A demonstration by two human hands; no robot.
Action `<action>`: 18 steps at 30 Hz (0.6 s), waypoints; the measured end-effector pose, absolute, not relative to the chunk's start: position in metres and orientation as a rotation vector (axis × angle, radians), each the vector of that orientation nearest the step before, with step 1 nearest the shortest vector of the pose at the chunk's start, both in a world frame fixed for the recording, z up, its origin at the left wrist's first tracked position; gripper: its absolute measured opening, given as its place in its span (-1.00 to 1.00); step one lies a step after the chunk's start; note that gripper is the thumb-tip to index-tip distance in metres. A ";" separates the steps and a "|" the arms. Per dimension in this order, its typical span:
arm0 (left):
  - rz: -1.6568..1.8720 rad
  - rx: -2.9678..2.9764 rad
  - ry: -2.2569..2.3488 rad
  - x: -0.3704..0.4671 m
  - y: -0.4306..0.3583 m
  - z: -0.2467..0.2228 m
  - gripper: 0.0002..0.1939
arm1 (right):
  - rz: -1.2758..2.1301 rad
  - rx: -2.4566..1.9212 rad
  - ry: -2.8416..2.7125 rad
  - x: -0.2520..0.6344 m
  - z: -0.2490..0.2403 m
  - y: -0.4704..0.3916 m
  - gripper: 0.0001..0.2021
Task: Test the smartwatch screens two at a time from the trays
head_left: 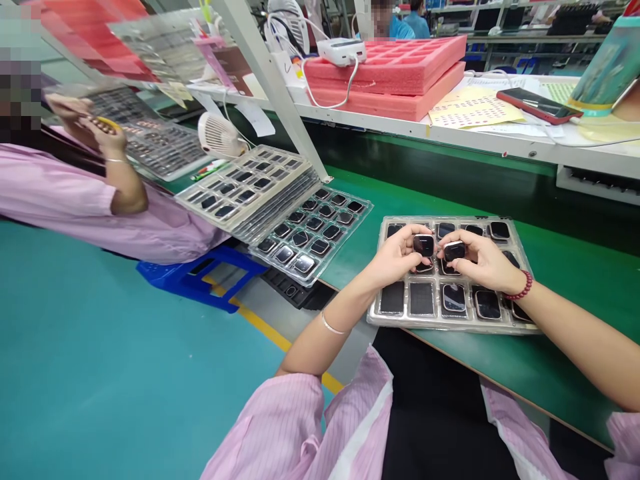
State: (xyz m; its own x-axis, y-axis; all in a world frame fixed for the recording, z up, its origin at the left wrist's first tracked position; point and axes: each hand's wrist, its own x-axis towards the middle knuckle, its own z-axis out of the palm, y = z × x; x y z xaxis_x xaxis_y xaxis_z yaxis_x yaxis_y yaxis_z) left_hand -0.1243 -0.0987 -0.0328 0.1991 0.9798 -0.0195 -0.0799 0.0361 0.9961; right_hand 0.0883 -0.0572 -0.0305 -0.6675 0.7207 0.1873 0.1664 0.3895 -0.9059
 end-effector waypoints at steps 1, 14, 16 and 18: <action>1.108 1.200 1.005 -0.125 -0.099 -0.031 -0.49 | 1.265 -0.762 -2.069 0.088 -0.030 -0.057 -0.69; 0.446 0.933 0.136 -0.111 -0.201 0.060 -0.60 | 1.506 -0.832 -1.881 0.089 -0.028 -0.058 -0.66; 0.404 0.921 0.116 -0.110 -0.201 0.062 -0.61 | 1.660 -0.823 -1.794 0.091 -0.023 -0.058 -0.60; 0.396 0.932 0.096 -0.110 -0.202 0.060 -0.64 | 1.816 -0.783 -1.681 0.092 -0.011 -0.061 -0.56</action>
State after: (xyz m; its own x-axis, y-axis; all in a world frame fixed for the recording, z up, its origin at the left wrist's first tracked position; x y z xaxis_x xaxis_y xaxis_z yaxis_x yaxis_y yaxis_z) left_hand -0.1103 -0.2019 0.0600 0.9238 0.3723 0.0887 -0.2902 0.5301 0.7967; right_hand 0.0919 -0.0614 -0.0113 -0.6858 0.7257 -0.0555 -0.0007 -0.0769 -0.9970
